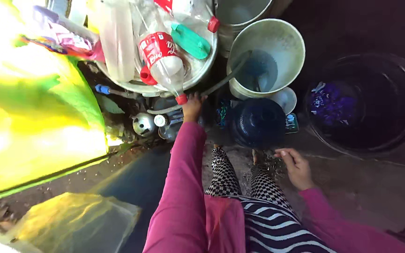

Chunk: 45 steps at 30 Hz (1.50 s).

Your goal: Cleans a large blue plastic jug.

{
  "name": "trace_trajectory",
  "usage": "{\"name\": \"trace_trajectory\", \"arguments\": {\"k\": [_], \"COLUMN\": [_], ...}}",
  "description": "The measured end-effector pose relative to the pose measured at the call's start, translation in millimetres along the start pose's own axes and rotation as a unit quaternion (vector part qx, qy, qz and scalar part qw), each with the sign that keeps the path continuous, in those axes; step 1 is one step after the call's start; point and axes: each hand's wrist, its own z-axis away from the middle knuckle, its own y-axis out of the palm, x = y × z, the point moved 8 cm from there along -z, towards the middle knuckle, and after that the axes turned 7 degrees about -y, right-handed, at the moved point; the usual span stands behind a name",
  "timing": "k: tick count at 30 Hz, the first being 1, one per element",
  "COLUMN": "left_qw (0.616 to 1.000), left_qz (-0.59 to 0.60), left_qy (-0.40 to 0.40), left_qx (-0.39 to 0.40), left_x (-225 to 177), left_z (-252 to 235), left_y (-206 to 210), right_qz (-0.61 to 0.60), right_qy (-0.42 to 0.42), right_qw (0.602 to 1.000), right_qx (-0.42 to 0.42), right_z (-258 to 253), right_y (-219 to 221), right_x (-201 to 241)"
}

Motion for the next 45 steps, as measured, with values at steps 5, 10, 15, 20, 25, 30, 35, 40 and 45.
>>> {"name": "trace_trajectory", "arguments": {"k": [5, 10, 15, 20, 25, 30, 35, 40, 45], "left_qw": [0.997, 0.986, 0.956, 0.953, 0.952, 0.954, 0.958, 0.963, 0.968], "left_qz": [-0.001, -0.035, -0.069, -0.089, -0.099, -0.101, -0.124, -0.141, -0.140], "left_qy": [0.078, 0.155, 0.285, 0.288, 0.285, 0.276, 0.247, 0.208, 0.183], "left_qx": [0.016, 0.050, 0.017, 0.036, 0.045, 0.052, 0.083, 0.095, 0.098], "left_x": [23, 43, 69, 69, 62, 55, 48, 44, 21], "left_z": [-12, 50, 115, 134, 129, 131, 115, 106, 113], "left_y": [-8, -45, -64, -84, -82, -81, -77, -77, -81], "right_qz": [-0.025, -0.013, 0.005, 0.116, 0.174, 0.250, 0.319, 0.344, 0.347], "right_qy": [0.042, 0.058, 0.059, 0.018, 0.029, 0.054, 0.039, 0.006, 0.003], "right_qw": [0.999, 0.998, 0.998, 0.992, 0.983, 0.967, 0.947, 0.938, 0.936], "right_qx": [-0.013, -0.005, -0.026, -0.048, -0.041, 0.010, 0.017, 0.036, 0.056], "right_z": [3, 10, 16, -12, -59, -85, -96, -105, -112], "right_y": [66, 99, 97, 70, 71, 89, 87, 84, 83], "right_x": [19, 45, 52, 73, 75, 66, 62, 60, 58]}}
